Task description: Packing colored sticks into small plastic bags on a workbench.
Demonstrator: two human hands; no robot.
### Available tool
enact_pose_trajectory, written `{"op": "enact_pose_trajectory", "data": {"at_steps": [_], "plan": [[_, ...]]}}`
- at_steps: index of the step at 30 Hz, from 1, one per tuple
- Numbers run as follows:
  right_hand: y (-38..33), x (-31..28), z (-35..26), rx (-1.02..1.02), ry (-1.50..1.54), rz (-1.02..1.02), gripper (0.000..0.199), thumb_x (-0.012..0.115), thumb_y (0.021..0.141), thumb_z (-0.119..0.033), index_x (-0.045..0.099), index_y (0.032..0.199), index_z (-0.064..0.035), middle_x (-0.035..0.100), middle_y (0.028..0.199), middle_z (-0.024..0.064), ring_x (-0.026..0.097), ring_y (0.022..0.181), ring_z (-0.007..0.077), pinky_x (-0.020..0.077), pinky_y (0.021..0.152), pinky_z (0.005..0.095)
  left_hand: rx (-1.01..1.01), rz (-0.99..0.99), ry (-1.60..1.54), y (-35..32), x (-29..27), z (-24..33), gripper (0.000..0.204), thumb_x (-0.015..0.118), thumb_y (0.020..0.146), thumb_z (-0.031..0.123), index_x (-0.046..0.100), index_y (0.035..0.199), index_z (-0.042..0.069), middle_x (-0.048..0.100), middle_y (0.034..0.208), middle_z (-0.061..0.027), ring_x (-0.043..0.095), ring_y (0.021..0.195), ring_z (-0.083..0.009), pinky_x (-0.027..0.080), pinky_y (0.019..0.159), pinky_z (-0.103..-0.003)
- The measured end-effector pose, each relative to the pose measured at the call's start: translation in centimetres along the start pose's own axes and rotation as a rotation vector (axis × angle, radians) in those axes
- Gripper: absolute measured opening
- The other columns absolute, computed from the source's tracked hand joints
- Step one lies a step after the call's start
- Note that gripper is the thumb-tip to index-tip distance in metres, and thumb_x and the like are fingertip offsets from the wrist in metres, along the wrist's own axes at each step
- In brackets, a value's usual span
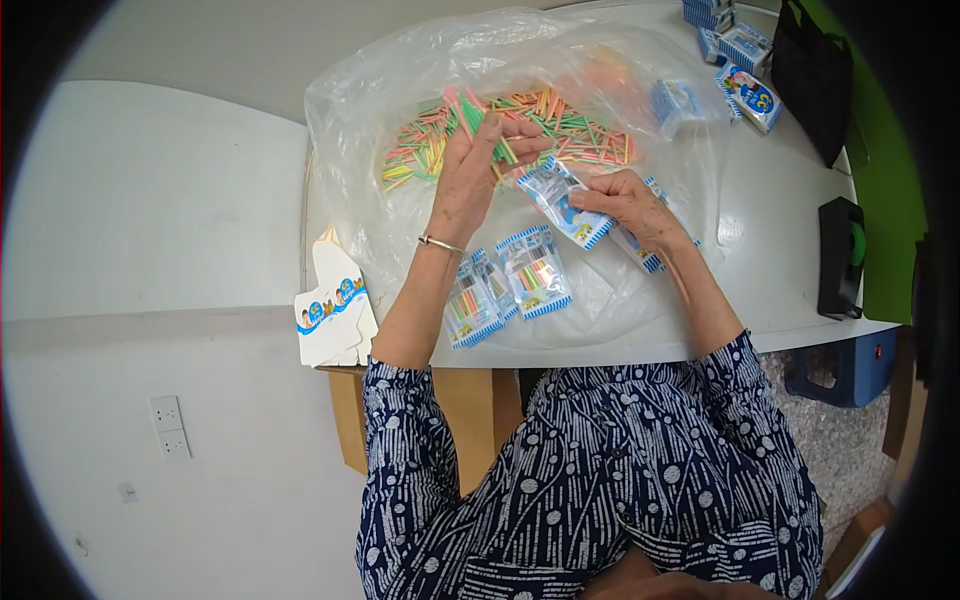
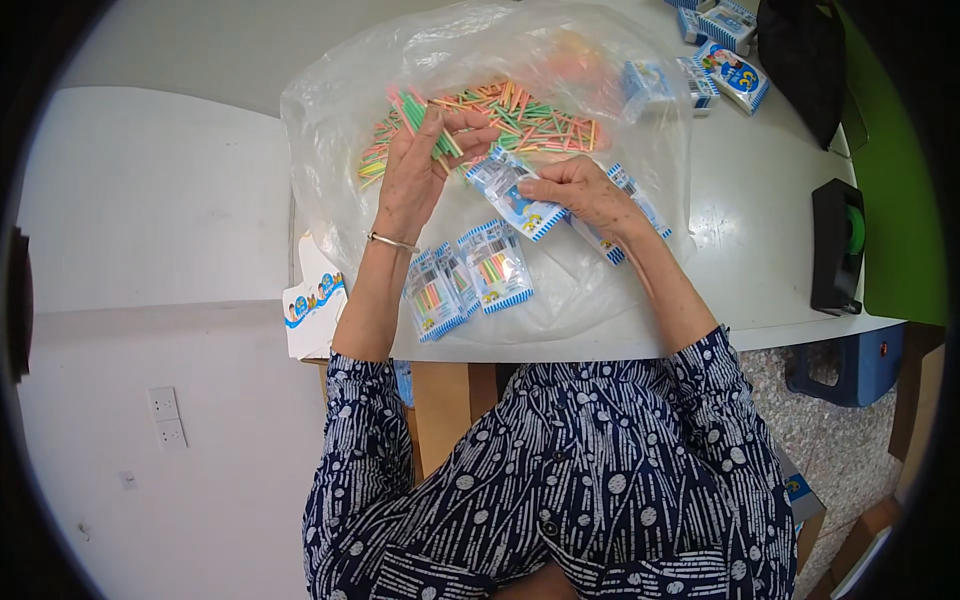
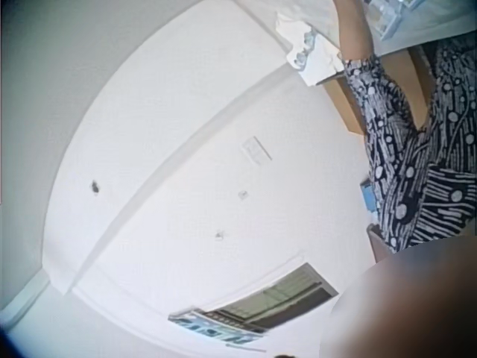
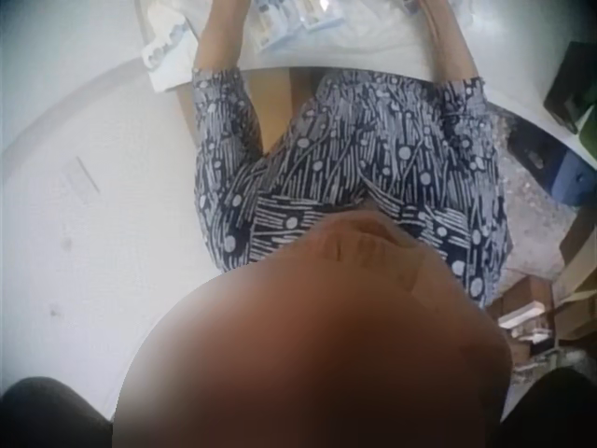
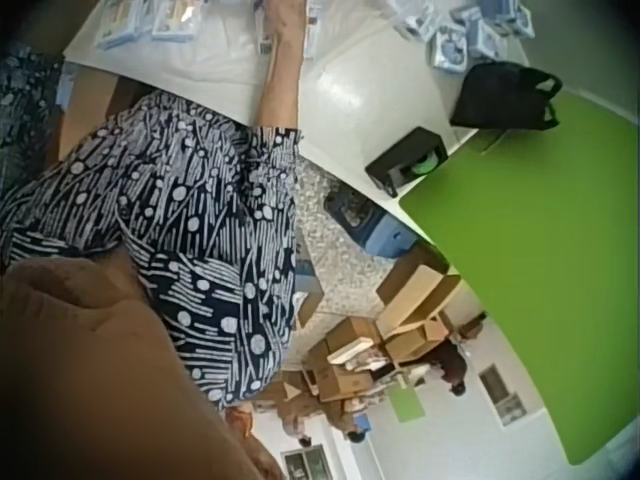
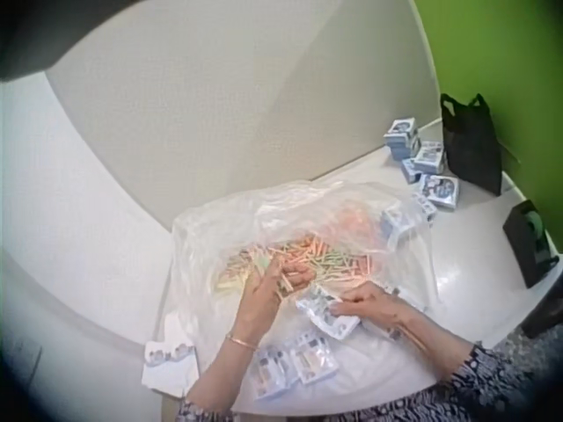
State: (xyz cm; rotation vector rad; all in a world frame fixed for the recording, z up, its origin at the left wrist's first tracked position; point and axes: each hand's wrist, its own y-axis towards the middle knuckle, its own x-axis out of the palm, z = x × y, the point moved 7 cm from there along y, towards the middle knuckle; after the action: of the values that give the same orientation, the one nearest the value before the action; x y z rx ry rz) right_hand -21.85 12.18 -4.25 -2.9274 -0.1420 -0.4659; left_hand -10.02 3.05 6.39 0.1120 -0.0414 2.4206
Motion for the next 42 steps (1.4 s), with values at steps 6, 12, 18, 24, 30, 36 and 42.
{"op": "enact_pose_trajectory", "data": {"at_steps": [6,12,18,24,30,36,42], "plan": [[-0.5,1.1,-0.2,0.031,0.069,-0.132,0.027,0.07,0.084,-0.021,0.07,0.099,0.0015,0.07,0.085,0.0042,0.061,0.073,0.0056,0.0462,0.066,0.0188,-0.02,-0.018,0.02,-0.9,1.5,-0.1,0.039,0.046,0.099,0.036,0.057,0.103,-0.001,0.065,0.1,-0.0146,0.066,0.098,-0.0281,0.055,0.079,-0.032],[-0.9,1.6,-0.2,0.046,0.122,-0.151,0.021,0.069,0.085,-0.018,0.071,0.093,0.0018,0.07,0.081,0.0038,0.061,0.07,0.0056,0.0466,0.064,0.0204,0.064,0.019,0.067,-1.3,2.3,0.0,0.053,0.04,0.099,0.045,0.061,0.101,-0.004,0.067,0.095,-0.0134,0.066,0.093,-0.0212,0.05,0.083,-0.032],[-1.0,1.5,0.0,0.062,0.195,-0.184,0.024,0.069,0.085,-0.018,0.07,0.097,0.0023,0.07,0.085,0.0051,0.063,0.074,0.0067,0.0478,0.067,0.0202,0.092,-0.021,0.193,-2.2,3.0,-0.2,0.051,0.041,0.099,0.042,0.061,0.103,-0.005,0.065,0.101,-0.0173,0.065,0.098,-0.0248,0.052,0.084,-0.034],[-1.0,1.3,0.1,0.054,0.191,-0.195,0.028,0.07,0.084,-0.02,0.07,0.101,0.002,0.071,0.089,0.006,0.063,0.077,0.007,0.048,0.07,0.02,0.094,0.093,0.077,-2.9,2.8,-0.4,0.053,0.04,0.099,0.043,0.06,0.104,-0.006,0.064,0.103,-0.0184,0.064,0.099,-0.0222,0.051,0.085,-0.033],[-1.0,1.6,-0.1,0.037,0.123,-0.208,0.026,0.07,0.084,-0.02,0.07,0.099,0.001,0.07,0.087,0.0045,0.062,0.077,0.0062,0.0468,0.07,0.0203,0.04,0.0,0.212,-3.3,2.9,-1.0,0.05,0.04,0.1,0.041,0.058,0.109,-0.005,0.064,0.104,-0.0119,0.059,0.101,-0.0168,0.047,0.087,-0.029],[-0.9,1.4,-0.1,0.002,0.079,-0.167,0.024,0.07,0.085,-0.021,0.071,0.096,0.0006,0.069,0.085,0.0031,0.06,0.076,0.0051,0.0453,0.068,0.0201,-0.018,-0.083,0.141,-3.6,3.7,-1.6,0.046,0.04,0.1,0.039,0.056,0.114,-0.002,0.063,0.109,-0.0095,0.053,0.093,-0.0117,0.044,0.086,-0.027],[-0.5,1.2,-1.9,-0.121,-0.099,-0.059,0.023,0.065,0.088,-0.024,0.071,0.091,-0.0015,0.061,0.073,-0.003,0.052,0.069,0.0036,0.0405,0.062,0.0205,0.107,-0.107,0.319,-3.1,2.0,-1.4,0.044,0.043,0.1,0.036,0.045,0.127,0.003,0.057,0.122,-0.011,0.053,0.11,-0.0171,0.044,0.092,-0.029]]}}
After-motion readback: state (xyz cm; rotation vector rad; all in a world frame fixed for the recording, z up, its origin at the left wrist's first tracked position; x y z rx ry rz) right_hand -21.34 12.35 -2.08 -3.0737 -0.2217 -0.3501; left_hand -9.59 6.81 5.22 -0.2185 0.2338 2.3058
